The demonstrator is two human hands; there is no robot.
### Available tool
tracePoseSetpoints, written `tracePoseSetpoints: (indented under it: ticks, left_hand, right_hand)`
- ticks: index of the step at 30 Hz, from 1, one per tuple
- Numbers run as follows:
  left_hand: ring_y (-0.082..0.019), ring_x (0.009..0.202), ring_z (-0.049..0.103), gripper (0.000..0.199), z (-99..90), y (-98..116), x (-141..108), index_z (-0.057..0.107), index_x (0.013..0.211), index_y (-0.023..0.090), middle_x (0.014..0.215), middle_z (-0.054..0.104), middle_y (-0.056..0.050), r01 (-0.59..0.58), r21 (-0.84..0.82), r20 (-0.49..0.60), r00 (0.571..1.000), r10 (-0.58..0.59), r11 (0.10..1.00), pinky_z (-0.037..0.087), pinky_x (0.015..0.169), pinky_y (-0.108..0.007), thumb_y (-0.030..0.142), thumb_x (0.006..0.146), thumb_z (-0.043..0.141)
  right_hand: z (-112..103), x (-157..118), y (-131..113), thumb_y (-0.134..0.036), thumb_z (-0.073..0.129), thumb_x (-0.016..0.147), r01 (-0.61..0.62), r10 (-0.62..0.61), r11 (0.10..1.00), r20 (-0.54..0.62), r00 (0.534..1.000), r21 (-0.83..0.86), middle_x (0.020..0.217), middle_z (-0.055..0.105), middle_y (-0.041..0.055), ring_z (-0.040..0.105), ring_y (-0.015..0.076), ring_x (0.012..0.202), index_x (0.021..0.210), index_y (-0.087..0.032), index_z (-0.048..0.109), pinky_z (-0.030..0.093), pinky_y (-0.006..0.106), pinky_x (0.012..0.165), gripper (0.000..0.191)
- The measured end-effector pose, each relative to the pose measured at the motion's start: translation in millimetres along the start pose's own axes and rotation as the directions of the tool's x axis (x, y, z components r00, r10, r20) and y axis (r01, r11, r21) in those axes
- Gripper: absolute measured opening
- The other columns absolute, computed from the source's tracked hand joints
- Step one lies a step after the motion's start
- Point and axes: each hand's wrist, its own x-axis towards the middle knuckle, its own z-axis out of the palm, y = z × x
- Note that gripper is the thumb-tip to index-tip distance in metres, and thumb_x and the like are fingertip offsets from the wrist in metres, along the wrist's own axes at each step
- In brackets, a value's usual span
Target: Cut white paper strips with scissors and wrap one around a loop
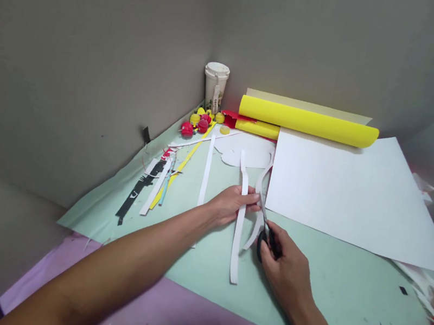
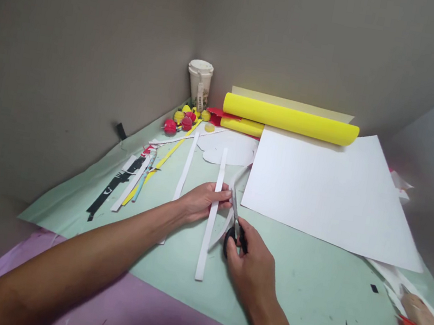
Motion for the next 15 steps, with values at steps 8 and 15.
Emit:
tracePoseSetpoints:
  ticks: [8,15]
  left_hand:
    - [-0.005,0.062,0.060,0.008,-0.1,-0.5,0.2,0.059,0.077,0.010,0.071,0.061,-0.002,-0.007,0.008,-0.002,1.000,0.007,1.000,0.051,0.074,-0.018,0.008,0.079,0.066]
    - [-0.006,0.062,0.060,0.008,3.0,1.3,-1.9,0.059,0.076,0.011,0.071,0.061,-0.002,0.003,0.017,-0.009,1.000,-0.002,1.000,0.050,0.076,-0.019,0.009,0.080,0.065]
  right_hand:
    - [2.5,0.4,3.5,-0.032,0.051,0.081,0.022,-0.022,1.000,-0.005,1.000,0.002,0.096,0.071,0.0035,0.065,0.0165,0.074,0.122,-0.022,0.060,0.052,0.027,0.067,0.043]
    - [-0.3,-1.3,0.0,-0.031,0.048,0.083,0.026,-0.026,1.000,0.003,1.000,-0.014,0.093,0.071,0.0031,0.064,0.0172,0.073,0.122,-0.023,0.060,0.051,0.028,0.068,0.041]
